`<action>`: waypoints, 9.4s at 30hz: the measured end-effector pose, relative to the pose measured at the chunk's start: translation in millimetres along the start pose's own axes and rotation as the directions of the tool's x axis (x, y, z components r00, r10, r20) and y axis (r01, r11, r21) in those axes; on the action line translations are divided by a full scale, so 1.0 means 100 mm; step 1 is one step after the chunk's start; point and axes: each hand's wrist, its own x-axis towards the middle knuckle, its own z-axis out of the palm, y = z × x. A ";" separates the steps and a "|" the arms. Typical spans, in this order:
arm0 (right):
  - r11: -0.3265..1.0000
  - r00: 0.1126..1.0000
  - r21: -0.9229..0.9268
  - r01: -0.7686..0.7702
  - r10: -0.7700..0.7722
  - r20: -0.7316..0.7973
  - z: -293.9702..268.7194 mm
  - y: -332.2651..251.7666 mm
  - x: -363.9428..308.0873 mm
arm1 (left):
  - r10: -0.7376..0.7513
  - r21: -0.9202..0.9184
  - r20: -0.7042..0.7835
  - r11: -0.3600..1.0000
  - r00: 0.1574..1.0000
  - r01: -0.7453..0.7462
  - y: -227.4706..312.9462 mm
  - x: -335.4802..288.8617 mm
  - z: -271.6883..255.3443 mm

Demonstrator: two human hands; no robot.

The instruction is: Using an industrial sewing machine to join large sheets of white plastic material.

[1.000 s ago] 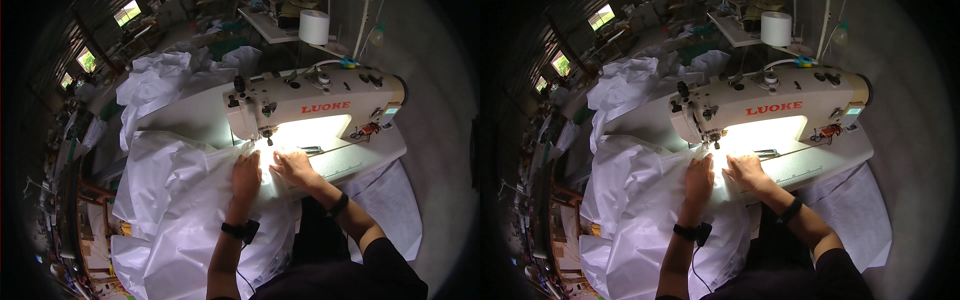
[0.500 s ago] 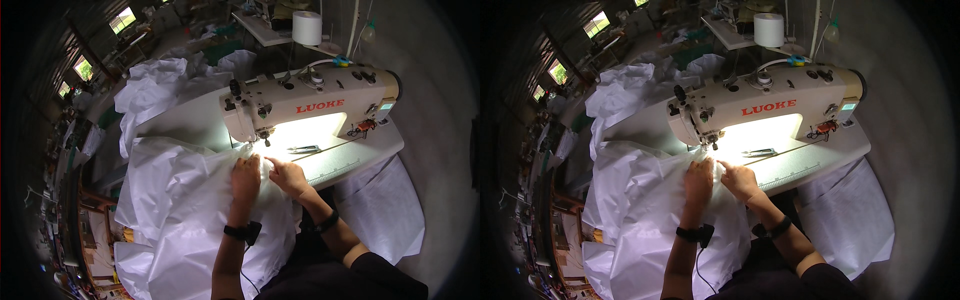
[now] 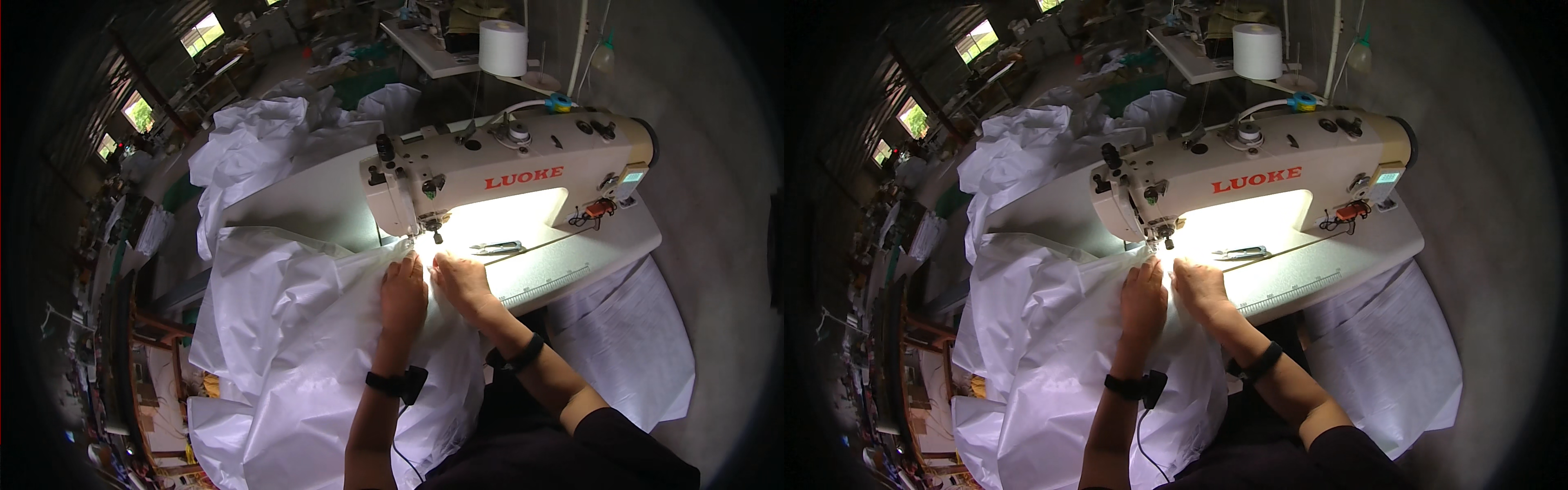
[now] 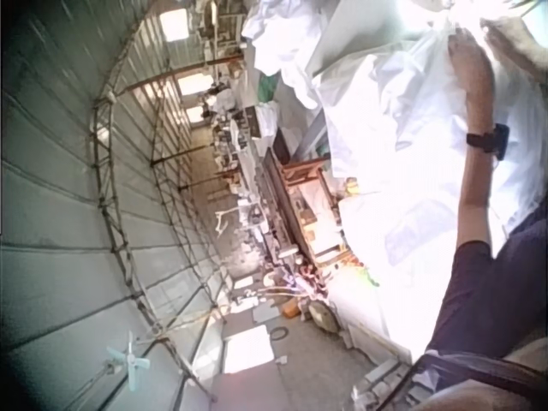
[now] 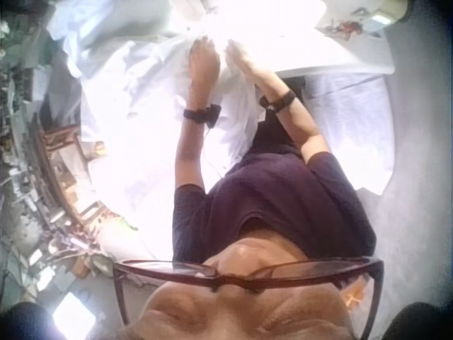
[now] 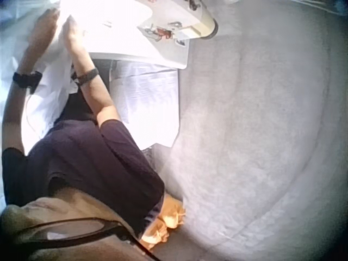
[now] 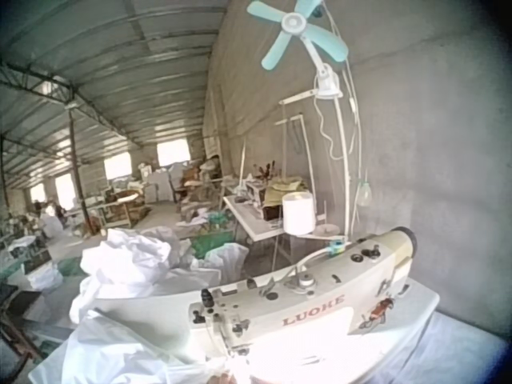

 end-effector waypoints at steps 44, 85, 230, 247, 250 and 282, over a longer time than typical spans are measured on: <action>0.958 0.978 -0.236 0.165 -0.128 0.165 0.09 -0.21 -0.35 | 0.164 -0.095 0.173 0.984 0.971 -0.149 -0.32 0.01 -0.15; 0.355 0.522 0.604 -0.713 -0.306 0.796 -0.42 -0.19 -2.11 | -0.694 -0.370 0.288 0.554 0.660 0.745 0.71 -3.12 -1.27; 0.432 0.765 0.725 -0.536 -0.114 0.634 -0.74 0.55 -2.15 | -0.817 -0.540 0.348 0.226 0.460 0.811 0.67 -2.80 -1.34; 0.763 0.790 0.406 0.503 -0.596 0.141 -0.80 -0.29 -2.07 | -0.784 -0.381 0.342 0.387 0.517 0.839 0.94 -2.46 -1.23; 0.732 0.747 0.467 0.496 -0.634 0.201 -0.68 -0.40 -2.12 | -0.740 -0.429 0.450 0.312 0.500 0.848 0.92 -2.55 -1.15; 0.617 0.687 0.596 0.515 -0.712 0.144 -1.34 -0.05 -2.33 | -0.417 -0.553 0.463 0.554 0.782 0.622 1.53 -1.97 -1.30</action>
